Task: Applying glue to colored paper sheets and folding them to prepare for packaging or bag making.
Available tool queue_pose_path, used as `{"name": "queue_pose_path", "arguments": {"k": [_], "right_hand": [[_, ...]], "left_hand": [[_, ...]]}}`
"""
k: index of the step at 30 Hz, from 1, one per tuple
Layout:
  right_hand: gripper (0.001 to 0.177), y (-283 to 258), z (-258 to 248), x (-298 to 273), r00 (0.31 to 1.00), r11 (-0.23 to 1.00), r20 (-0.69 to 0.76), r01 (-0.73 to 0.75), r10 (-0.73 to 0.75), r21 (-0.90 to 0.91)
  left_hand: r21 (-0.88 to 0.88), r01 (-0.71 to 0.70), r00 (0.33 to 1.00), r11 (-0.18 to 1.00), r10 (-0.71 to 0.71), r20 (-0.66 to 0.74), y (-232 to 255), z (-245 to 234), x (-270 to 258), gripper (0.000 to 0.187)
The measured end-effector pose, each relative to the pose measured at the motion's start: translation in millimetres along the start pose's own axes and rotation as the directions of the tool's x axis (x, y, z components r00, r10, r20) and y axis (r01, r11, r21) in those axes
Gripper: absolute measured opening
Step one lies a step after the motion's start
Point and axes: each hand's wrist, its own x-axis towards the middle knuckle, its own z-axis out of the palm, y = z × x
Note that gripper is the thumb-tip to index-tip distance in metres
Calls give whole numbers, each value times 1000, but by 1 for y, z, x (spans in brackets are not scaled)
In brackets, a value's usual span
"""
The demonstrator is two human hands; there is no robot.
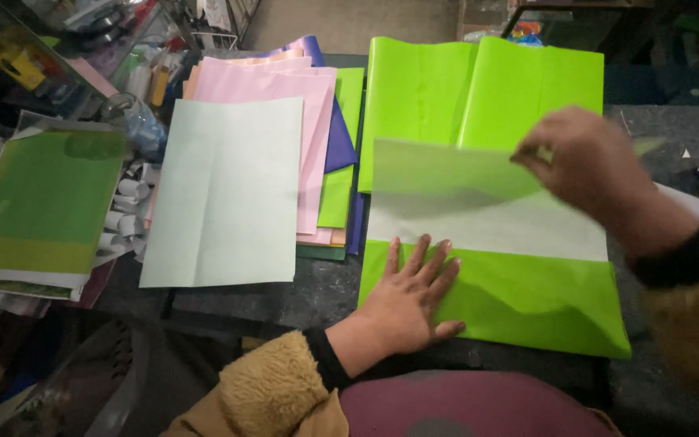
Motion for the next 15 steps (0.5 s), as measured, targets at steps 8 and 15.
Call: {"name": "queue_pose_path", "arguments": {"k": [8,15], "right_hand": [[12,-73,30,-82,985,992,-141,109,-99,65],[16,-66,55,-82,998,989,-61,4,5,148]], "left_hand": [[-36,79,997,996,-80,-16,-1,-24,7,100],[-73,152,967,986,-163,-194,-11,-21,7,89]]}}
